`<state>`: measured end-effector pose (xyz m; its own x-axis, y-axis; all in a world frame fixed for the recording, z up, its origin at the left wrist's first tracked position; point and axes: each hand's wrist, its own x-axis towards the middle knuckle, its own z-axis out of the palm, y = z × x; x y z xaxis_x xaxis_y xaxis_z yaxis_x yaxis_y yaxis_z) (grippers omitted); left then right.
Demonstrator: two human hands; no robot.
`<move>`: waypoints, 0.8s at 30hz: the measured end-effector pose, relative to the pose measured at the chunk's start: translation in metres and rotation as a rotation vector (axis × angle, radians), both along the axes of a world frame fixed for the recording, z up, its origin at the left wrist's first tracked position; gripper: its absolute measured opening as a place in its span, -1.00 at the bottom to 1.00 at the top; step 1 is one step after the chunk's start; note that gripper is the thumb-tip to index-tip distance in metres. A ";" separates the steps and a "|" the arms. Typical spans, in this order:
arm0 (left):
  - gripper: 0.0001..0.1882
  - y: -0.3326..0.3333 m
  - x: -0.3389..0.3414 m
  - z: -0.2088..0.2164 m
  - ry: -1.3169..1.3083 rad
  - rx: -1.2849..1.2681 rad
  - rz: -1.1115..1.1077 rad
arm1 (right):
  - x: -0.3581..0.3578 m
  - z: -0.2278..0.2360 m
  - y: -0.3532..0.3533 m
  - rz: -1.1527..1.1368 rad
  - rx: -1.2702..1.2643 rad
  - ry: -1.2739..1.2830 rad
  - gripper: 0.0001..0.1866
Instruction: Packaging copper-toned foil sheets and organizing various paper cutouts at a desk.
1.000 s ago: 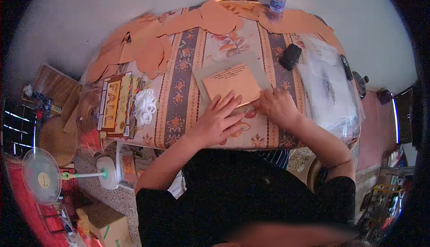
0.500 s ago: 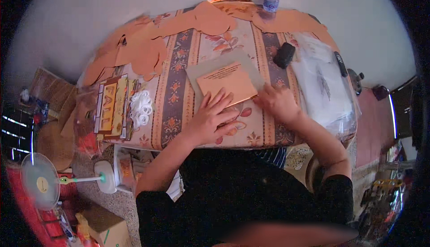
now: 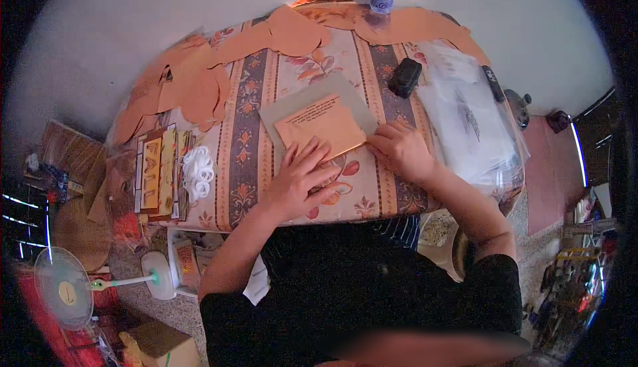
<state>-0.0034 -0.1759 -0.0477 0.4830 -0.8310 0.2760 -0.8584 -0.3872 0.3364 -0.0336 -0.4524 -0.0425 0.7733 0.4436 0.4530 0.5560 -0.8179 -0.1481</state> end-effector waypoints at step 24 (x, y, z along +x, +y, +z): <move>-0.70 -0.002 -0.047 -0.002 -0.186 -0.058 0.053 | 0.006 0.019 0.073 0.144 -0.332 0.099 -0.84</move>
